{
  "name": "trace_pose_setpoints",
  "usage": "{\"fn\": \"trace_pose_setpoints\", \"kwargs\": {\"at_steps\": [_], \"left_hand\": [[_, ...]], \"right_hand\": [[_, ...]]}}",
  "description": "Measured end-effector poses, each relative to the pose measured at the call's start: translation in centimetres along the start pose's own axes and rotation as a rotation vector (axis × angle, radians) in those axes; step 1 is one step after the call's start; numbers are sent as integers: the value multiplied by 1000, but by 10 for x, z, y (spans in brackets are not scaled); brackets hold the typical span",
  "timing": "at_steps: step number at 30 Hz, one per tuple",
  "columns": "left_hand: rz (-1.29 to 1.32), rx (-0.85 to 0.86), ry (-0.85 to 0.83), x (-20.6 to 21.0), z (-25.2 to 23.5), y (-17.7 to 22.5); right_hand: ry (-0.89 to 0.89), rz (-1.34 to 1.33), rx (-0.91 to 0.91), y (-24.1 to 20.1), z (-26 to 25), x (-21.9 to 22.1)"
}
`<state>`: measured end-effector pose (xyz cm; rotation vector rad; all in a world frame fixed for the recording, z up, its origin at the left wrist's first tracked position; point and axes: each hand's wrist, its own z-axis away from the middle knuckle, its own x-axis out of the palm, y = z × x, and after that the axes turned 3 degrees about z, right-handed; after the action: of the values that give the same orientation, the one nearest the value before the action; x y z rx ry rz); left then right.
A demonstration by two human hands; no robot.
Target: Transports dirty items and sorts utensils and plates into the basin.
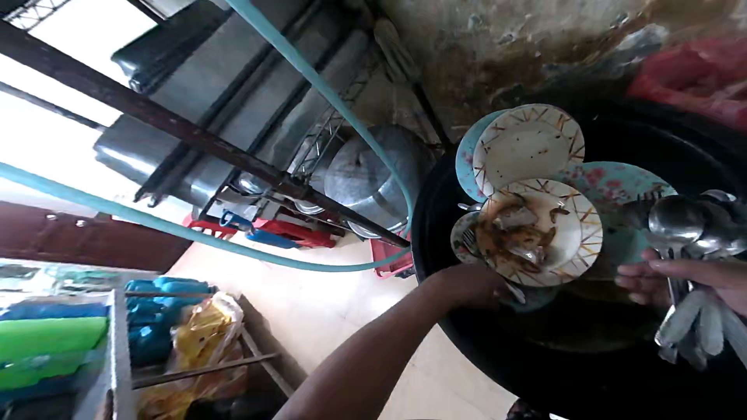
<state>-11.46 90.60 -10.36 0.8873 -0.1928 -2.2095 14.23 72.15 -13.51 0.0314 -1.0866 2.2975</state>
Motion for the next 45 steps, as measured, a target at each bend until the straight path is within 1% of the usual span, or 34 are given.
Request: {"fn": "trace_pose_setpoints", "kwargs": {"at_steps": [2,4,6,7,10,11,12,13,14,15,16,18,19,20,23,25,28,30,32,34,36,37,38,39,40,42,44,45], "left_hand": [[138,68,57,-24,6,17],[219,124,114,-48,7,40],[318,111,128,-74,3,61],[409,118,163,-81,0,65],[918,175,279,-84,-7,67],[1056,177,320,-81,-11,67],[1118,165,363,-77,-14,65],[1089,141,402,-72,-16,61],[971,107,421,-67,-17,56],[787,82,406,-59,-17,48],[545,50,368,-48,-16,39],[95,-54,181,-18,-12,28],[-44,-110,96,1,-16,19],[-118,-148,49,17,-17,11],[-139,-240,-14,41,-19,-5],[-148,-233,-22,45,-20,-11],[-170,-165,-43,44,-18,-11],[-195,-144,-72,42,-14,-7],[-184,-157,-76,34,-5,1],[-143,-165,-12,23,7,3],[-31,-71,179,14,17,-4],[84,-9,288,10,20,-3],[259,43,385,8,17,2],[512,60,450,9,10,13],[737,85,482,13,-3,26],[1046,140,492,21,-31,58],[1181,199,574,28,-56,85],[1161,203,632,29,-63,93]], "right_hand": [[-57,46,2,0,0,7],[-91,85,-3,2,0,23],[-123,107,-32,6,-4,40],[-112,103,-41,7,-7,49],[-14,51,-25,3,-9,66],[-26,40,-23,2,-10,66],[-65,24,-19,1,-9,65],[-92,18,-20,0,-6,64],[-106,-3,-24,-1,-5,62],[-101,-21,-34,0,-4,59],[-109,-29,-53,2,-4,53],[-100,-44,-120,6,-10,40],[-89,-53,-137,7,-13,35],[-78,-64,-146,8,-16,31],[-26,-92,-146,13,-20,27],[24,-86,-111,18,-22,24],[71,-60,-52,15,-20,27],[58,-81,-63,14,-20,29],[41,-82,-51,14,-18,28],[49,-72,-20,11,-18,28],[57,-79,-3,10,-21,29],[54,-81,4,9,-23,29],[44,-84,14,9,-23,30],[33,-77,24,9,-23,31],[19,-50,25,10,-24,29],[23,99,-30,14,-29,20],[68,229,-87,18,-33,9],[90,247,-98,19,-34,7]]}}
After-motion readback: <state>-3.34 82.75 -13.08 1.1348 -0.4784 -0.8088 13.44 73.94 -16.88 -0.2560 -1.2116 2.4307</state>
